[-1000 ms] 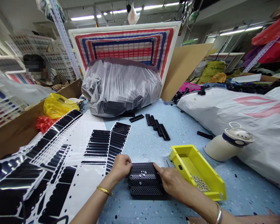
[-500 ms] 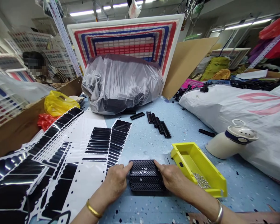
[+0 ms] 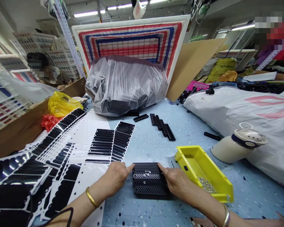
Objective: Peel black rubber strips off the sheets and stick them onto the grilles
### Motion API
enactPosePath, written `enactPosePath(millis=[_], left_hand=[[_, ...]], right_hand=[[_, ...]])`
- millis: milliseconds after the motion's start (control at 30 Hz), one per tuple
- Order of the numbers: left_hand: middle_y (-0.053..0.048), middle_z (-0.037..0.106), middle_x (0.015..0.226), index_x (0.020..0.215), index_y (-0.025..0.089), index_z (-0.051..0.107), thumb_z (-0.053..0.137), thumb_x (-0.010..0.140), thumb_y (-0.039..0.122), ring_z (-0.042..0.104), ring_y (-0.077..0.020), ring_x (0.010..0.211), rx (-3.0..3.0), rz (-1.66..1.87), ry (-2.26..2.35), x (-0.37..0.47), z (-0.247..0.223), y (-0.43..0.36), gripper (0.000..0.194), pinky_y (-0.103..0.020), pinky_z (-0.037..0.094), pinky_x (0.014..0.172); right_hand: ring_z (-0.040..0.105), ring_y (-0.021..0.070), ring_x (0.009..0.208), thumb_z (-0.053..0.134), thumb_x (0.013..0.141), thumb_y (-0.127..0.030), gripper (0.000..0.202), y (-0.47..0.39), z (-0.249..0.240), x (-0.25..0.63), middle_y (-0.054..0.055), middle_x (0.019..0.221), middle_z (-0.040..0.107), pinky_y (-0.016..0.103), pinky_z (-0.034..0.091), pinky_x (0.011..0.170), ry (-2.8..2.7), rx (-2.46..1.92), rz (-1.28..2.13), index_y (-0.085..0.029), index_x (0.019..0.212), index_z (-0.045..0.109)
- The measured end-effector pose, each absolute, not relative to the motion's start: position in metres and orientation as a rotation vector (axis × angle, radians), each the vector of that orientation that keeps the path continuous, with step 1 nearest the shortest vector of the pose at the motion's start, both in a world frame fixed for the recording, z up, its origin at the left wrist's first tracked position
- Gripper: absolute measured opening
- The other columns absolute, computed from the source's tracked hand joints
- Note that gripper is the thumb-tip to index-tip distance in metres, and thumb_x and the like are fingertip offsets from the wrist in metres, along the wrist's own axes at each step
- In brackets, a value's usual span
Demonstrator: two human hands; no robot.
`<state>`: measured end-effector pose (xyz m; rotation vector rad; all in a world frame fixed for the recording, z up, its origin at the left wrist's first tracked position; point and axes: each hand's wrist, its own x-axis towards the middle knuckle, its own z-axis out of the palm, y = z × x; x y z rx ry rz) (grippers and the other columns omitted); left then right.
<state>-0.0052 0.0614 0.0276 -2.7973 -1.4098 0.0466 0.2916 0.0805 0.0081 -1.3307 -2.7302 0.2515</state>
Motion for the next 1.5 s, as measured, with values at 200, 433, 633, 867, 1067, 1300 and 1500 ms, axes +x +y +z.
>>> enactPosePath(millis=[200,433,633,867,1067,1300,1500], left_hand=[[-0.009,0.069,0.084,0.148,0.012,0.037,0.049,0.076,-0.009,0.066,-0.0234,0.071,-2.789,0.285,-1.306,-0.002,0.025,0.058,0.076,-0.032,0.052,0.061],[-0.011,0.070,0.083,0.152,0.007,0.029,0.050,0.073,-0.009,0.068,-0.0249,0.069,-2.788,0.326,-1.375,0.002,0.015,0.048,0.083,-0.033,0.053,0.058],[-0.014,0.072,0.090,0.147,0.008,0.037,0.048,0.077,-0.007,0.070,-0.0268,0.075,-2.871,0.380,-1.431,0.007,0.038,0.058,0.073,-0.036,0.054,0.063],[-0.011,0.072,0.090,0.138,0.013,0.047,0.044,0.076,-0.006,0.070,-0.0251,0.080,-2.914,0.061,-1.596,0.022,0.049,0.051,0.065,-0.037,0.057,0.072],[-0.008,0.072,0.087,0.140,0.024,0.049,0.045,0.081,0.000,0.070,-0.0250,0.075,-2.978,0.000,-1.526,0.041,0.044,0.043,0.064,-0.037,0.058,0.069],[-0.011,0.074,0.092,0.135,0.019,0.055,0.046,0.080,0.002,0.072,-0.0282,0.082,-2.959,0.111,-1.610,0.043,0.049,0.053,0.058,-0.040,0.058,0.073],[-0.012,0.074,0.096,0.139,0.018,0.051,0.044,0.081,0.001,0.072,-0.0282,0.084,-2.963,0.053,-1.607,0.039,0.043,0.051,0.060,-0.041,0.058,0.075]], right_hand=[[0.069,0.0230,0.065,0.036,0.081,-0.001,0.059,0.080,0.008,0.291,0.016,0.078,0.074,0.030,0.043,0.058,-2.728,-1.329,0.233,-0.003,0.137,0.054],[0.070,0.0236,0.067,0.037,0.078,0.000,0.063,0.081,0.009,0.290,0.017,0.080,0.075,0.031,0.044,0.059,-2.767,-1.361,0.231,-0.001,0.139,0.052],[0.069,0.0226,0.067,0.036,0.081,-0.001,0.057,0.081,0.022,0.286,0.016,0.082,0.075,0.030,0.044,0.060,-2.725,-1.375,0.313,-0.004,0.134,0.057],[0.064,0.0190,0.066,0.033,0.088,-0.003,0.048,0.073,0.041,0.276,0.011,0.077,0.073,0.028,0.042,0.061,-2.617,-1.298,0.265,-0.011,0.123,0.065],[0.064,0.0196,0.066,0.040,0.082,-0.001,0.053,0.051,0.043,0.259,0.008,0.080,0.070,0.029,0.040,0.062,-2.752,-1.260,0.182,-0.020,0.127,0.063],[0.066,0.0214,0.071,0.044,0.084,-0.001,0.058,0.054,0.034,0.258,0.008,0.085,0.071,0.031,0.040,0.064,-2.861,-1.350,0.134,-0.022,0.137,0.057],[0.063,0.0188,0.069,0.042,0.083,0.000,0.058,0.057,0.021,0.270,0.007,0.083,0.069,0.030,0.042,0.065,-2.744,-1.262,0.070,-0.022,0.133,0.060]])
